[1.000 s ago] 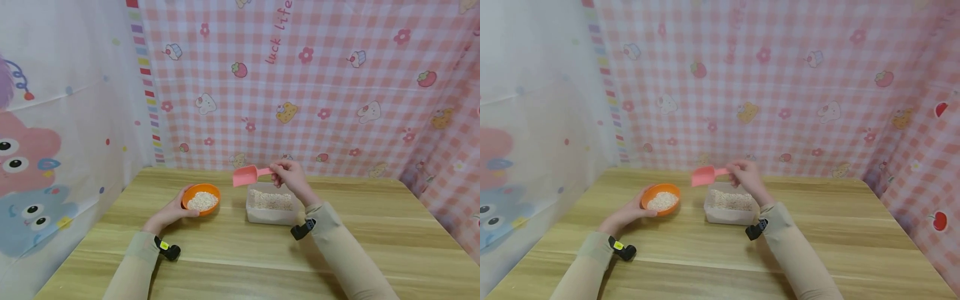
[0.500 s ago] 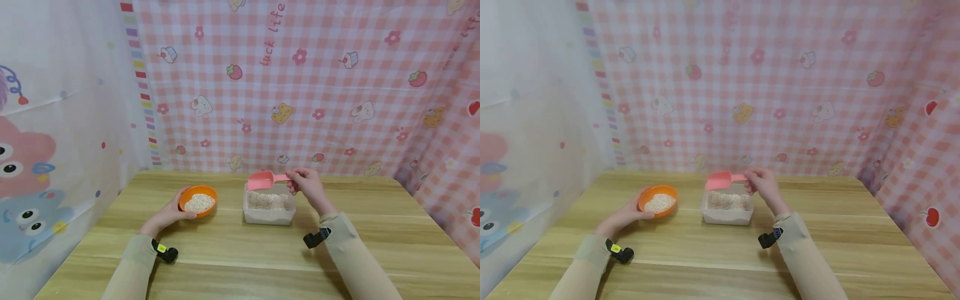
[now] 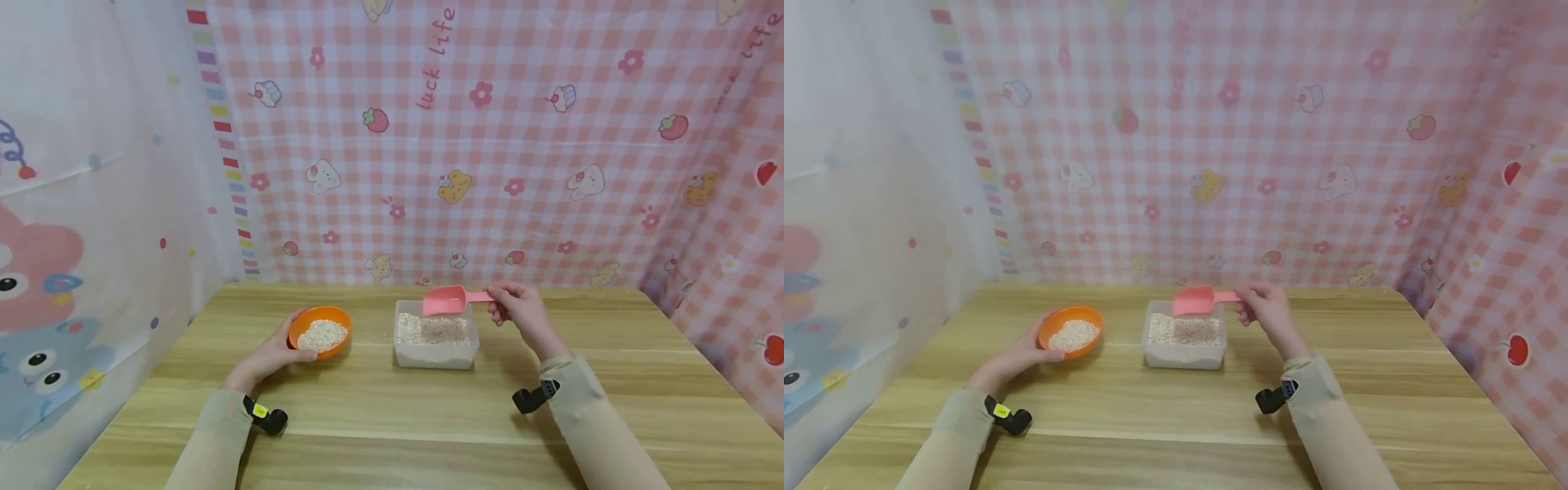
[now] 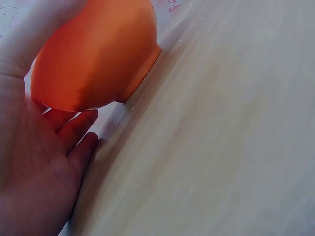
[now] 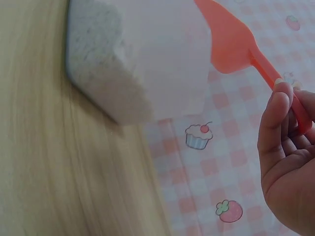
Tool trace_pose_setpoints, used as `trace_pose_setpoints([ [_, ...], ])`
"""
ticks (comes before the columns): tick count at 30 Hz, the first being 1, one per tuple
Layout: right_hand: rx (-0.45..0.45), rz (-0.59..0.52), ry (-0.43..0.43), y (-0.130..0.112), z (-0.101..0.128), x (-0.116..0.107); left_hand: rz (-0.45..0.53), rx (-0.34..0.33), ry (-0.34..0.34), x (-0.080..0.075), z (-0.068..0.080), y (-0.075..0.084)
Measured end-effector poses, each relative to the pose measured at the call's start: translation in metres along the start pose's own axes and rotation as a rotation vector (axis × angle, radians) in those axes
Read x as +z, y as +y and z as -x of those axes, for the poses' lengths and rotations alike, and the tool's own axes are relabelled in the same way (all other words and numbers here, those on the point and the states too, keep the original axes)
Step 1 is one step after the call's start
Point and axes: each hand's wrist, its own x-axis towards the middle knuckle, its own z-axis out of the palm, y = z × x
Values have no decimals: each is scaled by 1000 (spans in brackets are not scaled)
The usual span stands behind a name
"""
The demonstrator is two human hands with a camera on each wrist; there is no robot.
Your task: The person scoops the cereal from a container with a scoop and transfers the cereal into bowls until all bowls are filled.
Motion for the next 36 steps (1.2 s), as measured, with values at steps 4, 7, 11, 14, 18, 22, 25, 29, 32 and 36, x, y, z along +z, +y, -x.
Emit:
trace_pose_setpoints([
  [4,-2,-10,1,2,-2,-1,3,-9,6,0,1,-2],
  [7,-1,-12,2,3,-2,-2,6,-13,9,0,1,-2],
  [11,11,-28,6,4,0,-4,0,-11,5,-1,2,-1],
  [14,26,-39,13,5,1,-5,-5,22,-7,-4,2,0],
  [18,36,-44,28,6,0,-6,-19,104,-16,-11,0,10],
  [22,29,-42,31,7,-1,-7,-84,135,29,-18,-8,29],
  [25,23,-44,37,8,-1,-8,-162,147,56,-17,-17,47],
  [29,20,-48,51,9,-1,-11,-267,177,36,-4,-28,73],
  [32,25,-45,48,10,0,-12,-297,196,15,10,-34,88],
  [36,29,-36,40,10,0,-12,-278,211,-14,29,-40,101],
])
